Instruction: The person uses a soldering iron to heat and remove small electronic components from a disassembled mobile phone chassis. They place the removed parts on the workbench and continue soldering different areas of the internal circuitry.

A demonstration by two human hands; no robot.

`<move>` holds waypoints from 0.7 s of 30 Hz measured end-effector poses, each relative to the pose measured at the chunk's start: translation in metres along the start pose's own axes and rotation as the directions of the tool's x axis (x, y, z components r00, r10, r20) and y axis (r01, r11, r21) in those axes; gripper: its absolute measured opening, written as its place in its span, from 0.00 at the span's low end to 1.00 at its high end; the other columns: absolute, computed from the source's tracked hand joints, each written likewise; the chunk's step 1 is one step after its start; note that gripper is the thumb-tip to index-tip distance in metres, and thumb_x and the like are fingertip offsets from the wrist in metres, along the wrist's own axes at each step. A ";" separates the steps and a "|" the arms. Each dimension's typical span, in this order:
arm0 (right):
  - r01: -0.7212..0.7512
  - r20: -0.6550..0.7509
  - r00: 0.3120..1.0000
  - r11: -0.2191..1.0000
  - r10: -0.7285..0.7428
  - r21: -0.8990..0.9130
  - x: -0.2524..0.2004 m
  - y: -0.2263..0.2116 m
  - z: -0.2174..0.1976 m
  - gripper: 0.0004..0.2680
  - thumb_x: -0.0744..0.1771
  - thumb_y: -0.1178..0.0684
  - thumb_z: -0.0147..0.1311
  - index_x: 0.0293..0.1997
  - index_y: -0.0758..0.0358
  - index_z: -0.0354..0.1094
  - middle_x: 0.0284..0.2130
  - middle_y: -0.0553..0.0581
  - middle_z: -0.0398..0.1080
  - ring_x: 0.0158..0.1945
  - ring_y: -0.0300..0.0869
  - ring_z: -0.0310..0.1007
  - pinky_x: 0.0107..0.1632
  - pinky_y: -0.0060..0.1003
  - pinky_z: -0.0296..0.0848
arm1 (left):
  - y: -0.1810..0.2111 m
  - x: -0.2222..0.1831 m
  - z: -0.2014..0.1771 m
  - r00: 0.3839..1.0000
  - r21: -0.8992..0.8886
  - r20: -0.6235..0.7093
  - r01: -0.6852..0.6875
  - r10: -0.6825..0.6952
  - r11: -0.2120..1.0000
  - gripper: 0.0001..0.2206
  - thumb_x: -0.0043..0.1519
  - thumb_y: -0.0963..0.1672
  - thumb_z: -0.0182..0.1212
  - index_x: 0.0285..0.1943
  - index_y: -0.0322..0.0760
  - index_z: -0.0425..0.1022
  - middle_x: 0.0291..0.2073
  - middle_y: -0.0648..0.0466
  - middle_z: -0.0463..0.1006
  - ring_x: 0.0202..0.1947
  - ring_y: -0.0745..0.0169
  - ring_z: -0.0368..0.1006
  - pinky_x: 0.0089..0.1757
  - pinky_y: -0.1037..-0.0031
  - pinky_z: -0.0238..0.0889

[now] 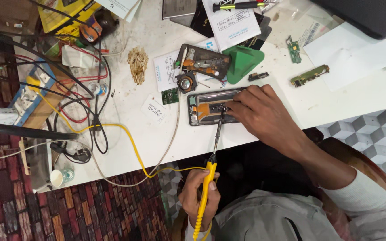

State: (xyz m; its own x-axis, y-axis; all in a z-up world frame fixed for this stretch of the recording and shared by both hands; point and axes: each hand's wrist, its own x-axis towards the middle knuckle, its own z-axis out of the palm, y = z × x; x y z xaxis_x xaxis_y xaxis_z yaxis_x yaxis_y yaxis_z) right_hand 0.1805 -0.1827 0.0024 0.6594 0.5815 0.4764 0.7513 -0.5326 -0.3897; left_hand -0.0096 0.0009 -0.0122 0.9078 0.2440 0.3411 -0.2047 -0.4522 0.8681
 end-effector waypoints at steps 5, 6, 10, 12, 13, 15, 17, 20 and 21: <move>-0.001 0.005 1.000 1.000 0.001 0.005 0.002 -0.001 -0.001 0.07 0.64 0.56 0.62 0.44 0.62 0.76 0.40 0.51 0.72 0.44 0.44 0.66 0.45 0.40 0.60 | -0.002 0.005 0.001 1.000 0.040 0.000 -0.010 0.010 0.999 0.12 0.61 0.36 0.59 0.53 0.26 0.72 0.34 0.41 0.82 0.35 0.54 0.84 0.36 0.71 0.78; -0.001 0.006 1.000 1.000 0.001 0.004 0.002 -0.001 -0.001 0.07 0.64 0.56 0.61 0.44 0.62 0.76 0.40 0.50 0.71 0.44 0.44 0.66 0.45 0.40 0.60 | -0.002 0.006 0.001 1.000 0.038 0.005 -0.009 0.009 0.999 0.12 0.61 0.36 0.59 0.53 0.26 0.72 0.35 0.41 0.82 0.35 0.53 0.84 0.36 0.71 0.78; -0.001 0.014 1.000 1.000 0.001 -0.011 0.001 -0.001 0.000 0.07 0.65 0.55 0.61 0.44 0.63 0.76 0.40 0.50 0.71 0.44 0.43 0.66 0.45 0.40 0.60 | 0.000 0.004 -0.001 1.000 0.047 0.017 -0.001 0.000 0.999 0.12 0.61 0.36 0.59 0.53 0.27 0.72 0.35 0.42 0.82 0.35 0.53 0.84 0.37 0.71 0.78; 0.008 0.021 1.000 1.000 -0.007 -0.023 0.000 -0.001 -0.001 0.07 0.64 0.55 0.61 0.45 0.63 0.76 0.40 0.51 0.71 0.44 0.43 0.66 0.45 0.40 0.59 | 0.000 0.004 -0.001 1.000 0.059 0.011 0.002 -0.003 0.998 0.12 0.60 0.36 0.59 0.53 0.27 0.72 0.34 0.42 0.81 0.35 0.53 0.84 0.37 0.71 0.78; 0.008 0.021 1.000 1.000 -0.008 -0.029 0.000 -0.001 -0.001 0.07 0.64 0.55 0.61 0.45 0.63 0.77 0.39 0.51 0.71 0.44 0.43 0.66 0.45 0.40 0.59 | 0.001 0.004 -0.001 1.000 0.066 0.005 0.003 -0.003 0.998 0.12 0.60 0.36 0.59 0.52 0.27 0.72 0.34 0.42 0.81 0.35 0.53 0.84 0.37 0.71 0.78; 0.012 0.023 1.000 0.999 -0.011 -0.041 0.000 -0.001 -0.001 0.07 0.65 0.55 0.61 0.45 0.63 0.77 0.39 0.51 0.70 0.44 0.43 0.66 0.45 0.40 0.59 | 0.001 0.003 -0.001 1.000 0.067 0.000 0.004 -0.004 0.998 0.12 0.59 0.36 0.59 0.52 0.27 0.72 0.34 0.42 0.80 0.35 0.53 0.84 0.37 0.71 0.79; 0.015 0.016 1.000 0.999 -0.014 -0.039 0.001 -0.001 -0.001 0.07 0.65 0.55 0.61 0.44 0.63 0.76 0.39 0.50 0.71 0.44 0.43 0.66 0.45 0.40 0.60 | 0.002 0.003 -0.002 1.000 0.057 -0.001 0.003 -0.003 0.998 0.12 0.59 0.36 0.59 0.52 0.26 0.72 0.34 0.42 0.80 0.35 0.53 0.83 0.37 0.71 0.79; 0.015 0.012 1.000 0.999 -0.014 -0.040 0.002 -0.001 -0.001 0.07 0.65 0.55 0.61 0.44 0.63 0.76 0.39 0.51 0.70 0.44 0.43 0.66 0.45 0.40 0.59 | 0.003 0.004 -0.002 1.000 0.036 -0.003 -0.001 0.002 0.999 0.12 0.58 0.35 0.59 0.52 0.26 0.73 0.33 0.42 0.80 0.34 0.53 0.83 0.37 0.71 0.78; 0.011 0.013 1.000 0.999 -0.011 -0.040 0.001 -0.002 -0.001 0.07 0.65 0.54 0.61 0.44 0.63 0.76 0.39 0.51 0.70 0.44 0.43 0.66 0.45 0.40 0.59 | 0.003 0.004 -0.001 1.000 0.038 -0.002 0.003 -0.003 0.999 0.12 0.58 0.35 0.59 0.52 0.26 0.73 0.34 0.42 0.80 0.34 0.53 0.83 0.37 0.71 0.78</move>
State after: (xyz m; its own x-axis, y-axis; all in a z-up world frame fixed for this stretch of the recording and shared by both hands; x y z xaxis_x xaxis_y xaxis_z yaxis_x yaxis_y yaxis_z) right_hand 0.1800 -0.1814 0.0042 0.6515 0.5954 0.4703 0.7571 -0.5503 -0.3522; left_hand -0.0068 0.0016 -0.0073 0.9075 0.2474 0.3395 -0.1879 -0.4840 0.8547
